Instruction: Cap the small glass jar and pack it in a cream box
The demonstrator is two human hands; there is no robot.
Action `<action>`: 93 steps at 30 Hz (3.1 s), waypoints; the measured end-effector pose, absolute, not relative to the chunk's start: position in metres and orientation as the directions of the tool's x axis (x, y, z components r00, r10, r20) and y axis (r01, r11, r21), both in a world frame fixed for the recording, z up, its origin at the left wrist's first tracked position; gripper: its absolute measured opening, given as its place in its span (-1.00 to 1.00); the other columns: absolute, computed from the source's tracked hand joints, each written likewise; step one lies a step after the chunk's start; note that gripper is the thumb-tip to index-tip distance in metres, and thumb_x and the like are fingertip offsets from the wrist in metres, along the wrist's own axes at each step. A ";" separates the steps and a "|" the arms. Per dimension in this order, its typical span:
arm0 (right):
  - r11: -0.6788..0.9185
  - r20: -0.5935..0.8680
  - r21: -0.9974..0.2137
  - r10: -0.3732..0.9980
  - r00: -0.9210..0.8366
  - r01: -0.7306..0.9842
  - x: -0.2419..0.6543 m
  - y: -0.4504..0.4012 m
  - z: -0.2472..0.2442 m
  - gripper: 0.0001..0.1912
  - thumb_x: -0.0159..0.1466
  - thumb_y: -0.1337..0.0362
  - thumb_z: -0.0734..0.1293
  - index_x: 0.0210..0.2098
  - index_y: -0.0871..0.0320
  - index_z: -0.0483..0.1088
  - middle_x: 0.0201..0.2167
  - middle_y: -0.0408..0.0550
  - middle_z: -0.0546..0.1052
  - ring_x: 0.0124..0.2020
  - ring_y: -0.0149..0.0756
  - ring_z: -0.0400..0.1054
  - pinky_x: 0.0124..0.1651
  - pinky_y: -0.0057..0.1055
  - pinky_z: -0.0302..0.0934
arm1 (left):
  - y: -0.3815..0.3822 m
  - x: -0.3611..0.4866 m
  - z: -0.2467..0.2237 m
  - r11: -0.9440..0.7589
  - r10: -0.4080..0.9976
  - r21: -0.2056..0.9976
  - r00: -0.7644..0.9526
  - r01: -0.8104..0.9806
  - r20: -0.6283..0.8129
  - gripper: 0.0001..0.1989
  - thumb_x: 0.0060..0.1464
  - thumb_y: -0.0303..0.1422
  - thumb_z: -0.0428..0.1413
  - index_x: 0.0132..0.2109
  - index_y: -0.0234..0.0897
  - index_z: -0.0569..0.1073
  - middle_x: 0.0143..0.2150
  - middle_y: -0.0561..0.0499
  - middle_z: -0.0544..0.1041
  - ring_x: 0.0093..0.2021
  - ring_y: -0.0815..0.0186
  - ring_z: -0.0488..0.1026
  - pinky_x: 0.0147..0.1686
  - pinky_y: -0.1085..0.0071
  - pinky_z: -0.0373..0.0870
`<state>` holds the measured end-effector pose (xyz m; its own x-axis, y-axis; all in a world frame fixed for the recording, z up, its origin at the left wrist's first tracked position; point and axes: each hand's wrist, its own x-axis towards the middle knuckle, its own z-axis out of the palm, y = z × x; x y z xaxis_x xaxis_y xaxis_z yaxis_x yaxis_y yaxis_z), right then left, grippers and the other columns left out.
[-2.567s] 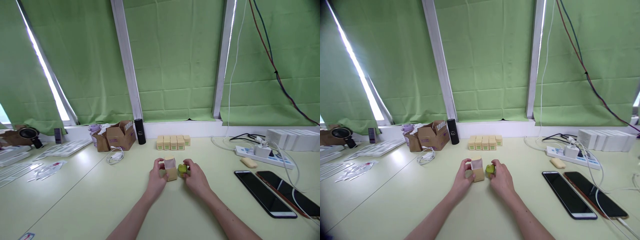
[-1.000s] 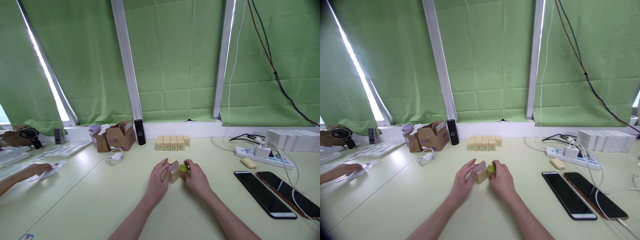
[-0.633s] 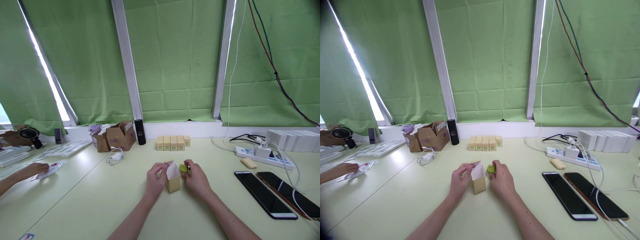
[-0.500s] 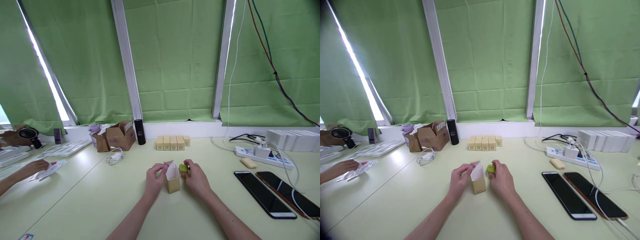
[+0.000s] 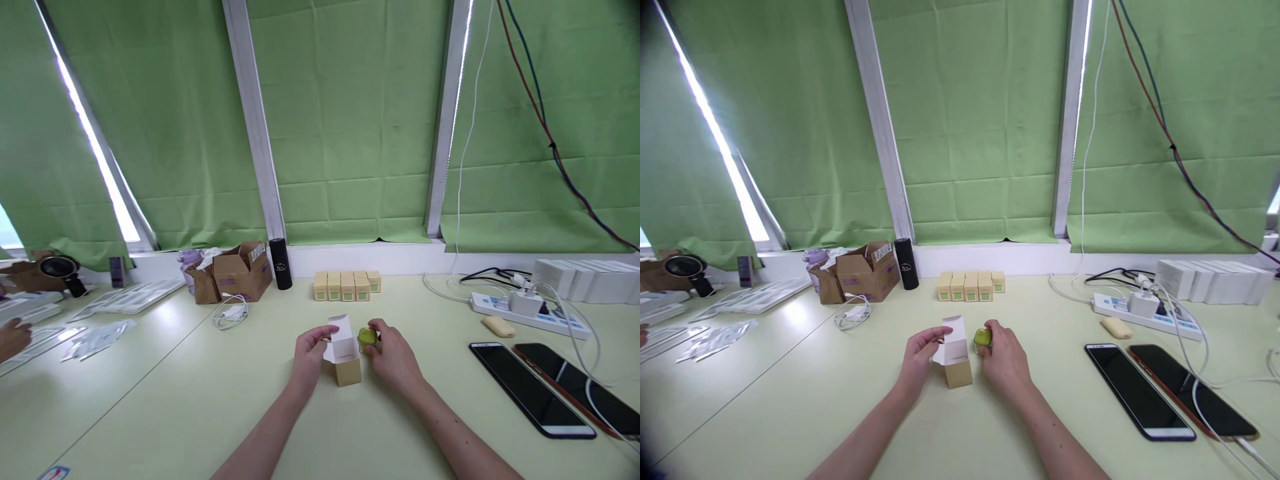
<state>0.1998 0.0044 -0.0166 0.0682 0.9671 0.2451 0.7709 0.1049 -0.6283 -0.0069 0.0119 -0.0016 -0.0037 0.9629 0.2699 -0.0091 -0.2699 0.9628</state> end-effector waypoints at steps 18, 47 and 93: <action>0.138 0.311 -0.681 0.943 0.114 0.719 0.199 0.002 -0.012 -0.61 0.26 0.35 0.27 0.08 0.00 0.30 -0.02 0.01 0.52 0.01 -0.11 0.40 -0.12 -0.28 0.25 | 0.015 -0.005 -0.003 -0.201 0.977 0.976 0.054 -0.081 0.206 -0.51 -0.25 -0.44 0.05 -0.09 -0.38 0.59 -0.31 -0.07 0.63 -0.36 0.29 0.49 -0.38 0.45 0.29; 0.492 0.517 -0.824 0.856 0.019 0.280 0.186 -0.017 0.003 -0.59 0.36 0.11 0.27 0.17 -0.01 0.22 0.16 0.06 0.43 -0.05 -0.13 0.40 0.07 -0.09 0.35 | 0.012 -0.004 0.000 -0.209 0.964 0.974 0.148 -0.084 0.219 -0.55 -0.15 -0.43 0.06 -0.07 -0.32 0.62 -0.17 -0.12 0.69 -0.17 0.15 0.58 -0.14 0.29 0.44; 0.654 0.628 -0.599 0.742 -0.237 0.462 0.177 -0.018 -0.005 -0.84 0.34 0.40 0.23 -0.26 0.04 0.41 -0.13 -0.03 0.56 -0.12 -0.15 0.35 -0.09 -0.19 0.29 | 0.011 -0.002 0.003 -0.143 0.985 0.984 0.087 -0.107 0.152 -0.57 -0.19 -0.42 0.11 -0.12 -0.35 0.65 -0.23 -0.11 0.65 -0.16 0.18 0.50 -0.14 0.36 0.37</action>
<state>0.1773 -0.0185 -0.0052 -0.2369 0.7416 0.6276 0.4621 0.6543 -0.5986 -0.0019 0.0106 0.0034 0.0871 0.9845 0.1521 -0.1070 -0.1425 0.9840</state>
